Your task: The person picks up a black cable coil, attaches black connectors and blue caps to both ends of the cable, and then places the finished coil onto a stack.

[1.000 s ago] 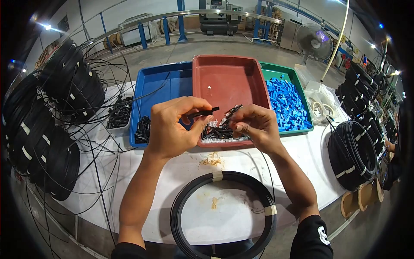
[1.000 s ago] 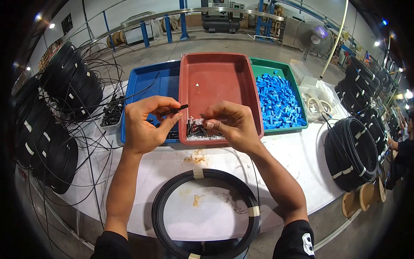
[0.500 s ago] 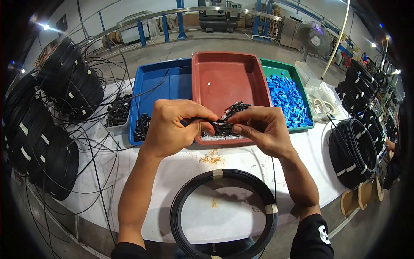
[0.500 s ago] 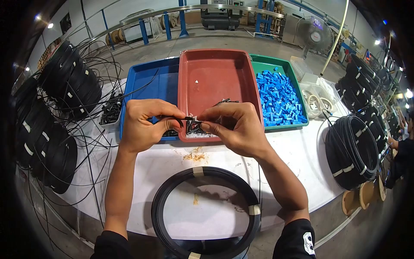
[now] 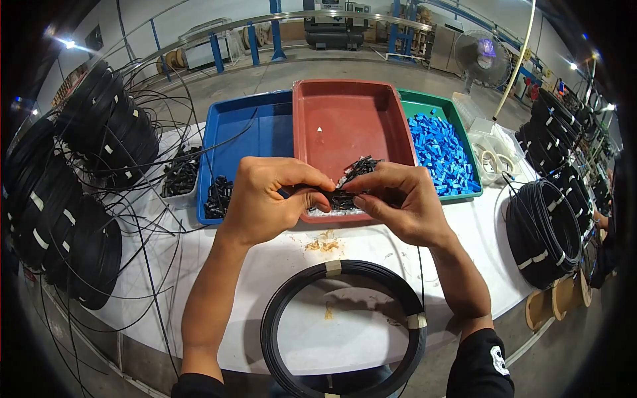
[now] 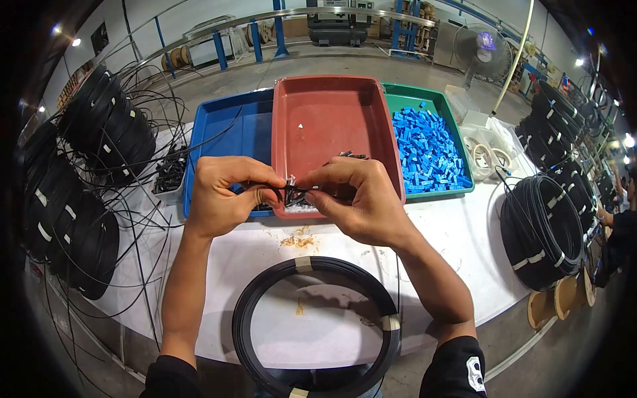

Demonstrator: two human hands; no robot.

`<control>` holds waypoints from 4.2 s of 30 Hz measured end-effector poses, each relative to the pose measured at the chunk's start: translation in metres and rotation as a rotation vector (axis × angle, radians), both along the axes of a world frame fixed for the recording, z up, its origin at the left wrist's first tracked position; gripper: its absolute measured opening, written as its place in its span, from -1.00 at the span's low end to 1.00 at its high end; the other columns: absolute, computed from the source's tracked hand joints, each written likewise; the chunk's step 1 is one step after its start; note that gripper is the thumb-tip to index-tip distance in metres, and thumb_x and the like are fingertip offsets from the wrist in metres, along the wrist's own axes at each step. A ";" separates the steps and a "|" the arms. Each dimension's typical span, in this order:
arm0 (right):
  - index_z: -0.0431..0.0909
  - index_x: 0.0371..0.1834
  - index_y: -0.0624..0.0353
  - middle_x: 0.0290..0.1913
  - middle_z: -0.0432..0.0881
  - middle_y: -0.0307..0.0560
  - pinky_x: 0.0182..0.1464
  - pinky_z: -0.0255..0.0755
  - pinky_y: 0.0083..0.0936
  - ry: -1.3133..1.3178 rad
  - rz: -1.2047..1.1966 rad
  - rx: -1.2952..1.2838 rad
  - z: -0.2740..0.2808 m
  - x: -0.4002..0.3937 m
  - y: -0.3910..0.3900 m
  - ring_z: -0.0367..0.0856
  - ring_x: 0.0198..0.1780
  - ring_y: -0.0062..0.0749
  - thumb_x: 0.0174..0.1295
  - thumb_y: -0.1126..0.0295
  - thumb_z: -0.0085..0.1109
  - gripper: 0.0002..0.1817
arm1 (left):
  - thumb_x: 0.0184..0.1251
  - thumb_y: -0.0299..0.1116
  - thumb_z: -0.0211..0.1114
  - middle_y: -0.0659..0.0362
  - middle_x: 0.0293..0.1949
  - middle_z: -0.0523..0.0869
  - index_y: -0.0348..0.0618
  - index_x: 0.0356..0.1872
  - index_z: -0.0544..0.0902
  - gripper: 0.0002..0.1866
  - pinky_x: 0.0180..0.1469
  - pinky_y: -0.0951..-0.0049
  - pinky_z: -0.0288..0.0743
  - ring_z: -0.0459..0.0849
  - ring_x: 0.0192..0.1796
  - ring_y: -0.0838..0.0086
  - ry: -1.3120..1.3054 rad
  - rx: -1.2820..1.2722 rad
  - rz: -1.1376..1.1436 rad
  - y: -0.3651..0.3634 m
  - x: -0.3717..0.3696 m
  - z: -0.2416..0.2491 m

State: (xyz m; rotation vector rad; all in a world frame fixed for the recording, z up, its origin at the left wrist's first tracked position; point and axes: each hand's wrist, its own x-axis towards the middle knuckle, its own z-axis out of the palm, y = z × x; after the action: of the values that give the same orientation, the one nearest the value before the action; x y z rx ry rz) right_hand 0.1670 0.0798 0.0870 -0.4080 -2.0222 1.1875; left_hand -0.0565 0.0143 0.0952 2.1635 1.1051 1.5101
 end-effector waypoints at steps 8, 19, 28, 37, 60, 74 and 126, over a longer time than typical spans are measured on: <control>0.73 -0.10 0.36 -0.27 0.69 -0.05 -0.21 0.62 -0.57 -0.016 -0.065 0.118 -0.005 -0.004 0.001 0.73 -0.25 -0.51 0.25 0.64 0.24 -0.82 | 0.05 -0.78 0.43 0.02 -0.36 0.82 -0.37 -0.30 0.79 -0.81 -0.33 0.55 0.71 0.85 -0.32 0.42 0.013 -0.004 -0.013 0.001 -0.002 -0.001; 0.72 -0.14 0.33 -0.42 0.59 -0.11 -0.38 0.44 -0.55 -0.047 -0.188 0.262 -0.001 -0.007 -0.007 0.58 -0.44 -0.56 0.23 0.60 0.28 -0.85 | 0.11 -0.55 0.53 0.11 -0.39 0.83 -0.27 -0.29 0.80 -0.87 -0.35 0.60 0.64 0.80 -0.38 0.53 -0.007 -0.081 0.081 -0.001 0.004 0.000; 0.70 -0.17 0.28 -0.47 0.53 -0.08 -0.40 0.39 -0.44 -0.046 -0.273 0.417 -0.002 -0.009 -0.008 0.53 -0.47 -0.34 0.19 0.58 0.32 -0.85 | 0.25 -0.56 0.46 0.11 -0.30 0.80 -0.35 -0.19 0.71 -0.85 -0.19 0.57 0.66 0.76 -0.30 0.57 0.108 -0.079 0.047 0.002 0.003 -0.001; 0.69 -0.16 0.31 -0.21 0.69 -0.08 -0.30 0.54 -0.61 -0.053 -0.319 0.500 0.001 -0.008 -0.012 0.70 -0.28 -0.48 0.13 0.67 0.39 -0.79 | 0.27 -0.48 0.45 0.17 -0.35 0.72 -0.31 -0.18 0.68 -0.82 -0.36 0.59 0.51 0.62 -0.43 0.64 0.008 -0.002 0.045 0.003 0.011 -0.008; 0.63 -0.06 0.25 -0.32 0.76 0.00 -0.07 0.62 -0.25 -1.151 -0.163 0.409 -0.018 0.041 0.067 0.77 -0.14 -0.10 -0.18 0.17 0.69 -0.37 | 0.40 -0.27 0.42 0.40 -0.36 0.58 -0.23 -0.13 0.65 -0.76 -0.33 0.75 0.29 0.41 -0.37 0.80 -0.125 -0.235 -0.023 0.020 -0.033 -0.020; 0.48 -0.24 0.32 -0.49 0.70 0.09 -0.35 0.62 -0.37 -0.863 -0.300 0.090 -0.025 0.030 0.063 0.80 -0.36 -0.24 -0.04 0.55 0.54 -0.61 | 0.40 -0.30 0.41 0.36 -0.30 0.66 -0.22 -0.13 0.68 -0.79 -0.22 0.72 0.42 0.51 -0.32 0.77 -0.148 -0.253 -0.035 0.022 -0.055 -0.022; 0.60 -0.32 0.37 -0.38 0.77 0.03 -0.18 0.67 -0.48 0.121 -0.251 0.201 -0.025 -0.019 -0.005 0.83 -0.18 -0.33 0.00 0.88 0.11 -0.76 | 0.47 -0.14 0.29 0.20 -0.32 0.65 -0.31 -0.14 0.60 -0.65 -0.17 0.50 0.44 0.56 -0.28 0.55 0.082 -0.279 0.022 0.001 0.009 -0.008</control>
State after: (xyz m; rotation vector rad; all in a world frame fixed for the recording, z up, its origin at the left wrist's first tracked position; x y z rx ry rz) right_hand 0.1483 0.0752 0.0623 -0.4622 -1.9000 0.8287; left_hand -0.0480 0.0157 0.0872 2.0414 1.2853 1.2016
